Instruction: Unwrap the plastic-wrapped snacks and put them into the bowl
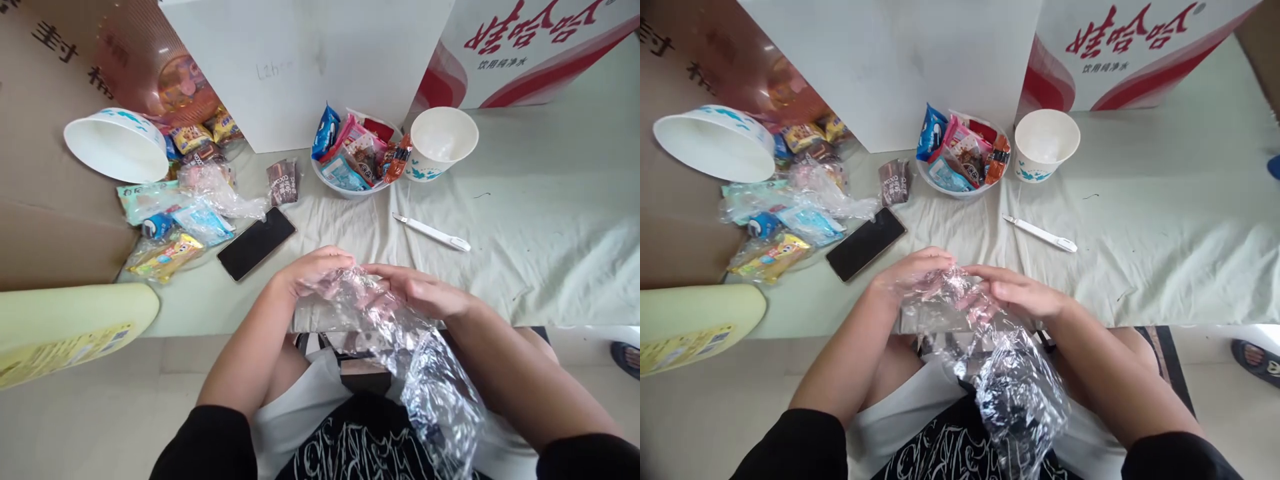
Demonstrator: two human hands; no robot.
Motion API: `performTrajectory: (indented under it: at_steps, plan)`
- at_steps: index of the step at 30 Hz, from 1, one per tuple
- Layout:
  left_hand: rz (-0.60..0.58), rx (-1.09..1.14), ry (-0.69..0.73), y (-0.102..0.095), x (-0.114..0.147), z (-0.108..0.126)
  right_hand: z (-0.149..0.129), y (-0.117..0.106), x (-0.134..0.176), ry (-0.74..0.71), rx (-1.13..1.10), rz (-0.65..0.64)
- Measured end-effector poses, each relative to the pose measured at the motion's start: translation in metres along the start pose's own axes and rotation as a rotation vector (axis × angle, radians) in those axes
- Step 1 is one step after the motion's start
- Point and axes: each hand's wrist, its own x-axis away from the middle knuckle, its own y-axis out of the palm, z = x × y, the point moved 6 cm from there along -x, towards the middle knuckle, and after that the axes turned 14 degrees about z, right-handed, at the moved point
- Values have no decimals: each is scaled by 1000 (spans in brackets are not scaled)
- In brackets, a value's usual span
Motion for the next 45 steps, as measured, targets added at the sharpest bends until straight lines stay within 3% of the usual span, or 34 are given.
performTrajectory:
  at_steps: [2,4,9,12,16,21,27,30,36,39,45]
  plan:
    - [-126,26,-112,4,-5,-3,8,0,-3,39,73,46]
    - [-181,166,-83,3,-8,3,10,-5,-8,23,144,175]
    - [-79,661,113,-1,-13,16,-5,-25,-12,-198,183,656]
    - [-153,597,137,16,-12,8,-11,-35,-6,-271,211,844]
    - [-292,268,219,34,-12,-6,-14,-45,4,-326,222,998]
    - [-154,-1,293,33,-18,-13,-11,-47,3,-316,134,994]
    - [193,27,281,14,-23,-4,-9,-41,-3,-274,202,882]
    - [293,74,286,1,-20,5,-13,-38,-3,-277,242,836]
    - [140,-51,242,3,-13,6,-21,-40,-1,-339,330,852]
    - [148,-108,248,6,-14,4,-22,-39,-1,-365,370,842]
    - [151,109,256,3,-13,10,-24,-38,1,-436,312,826]
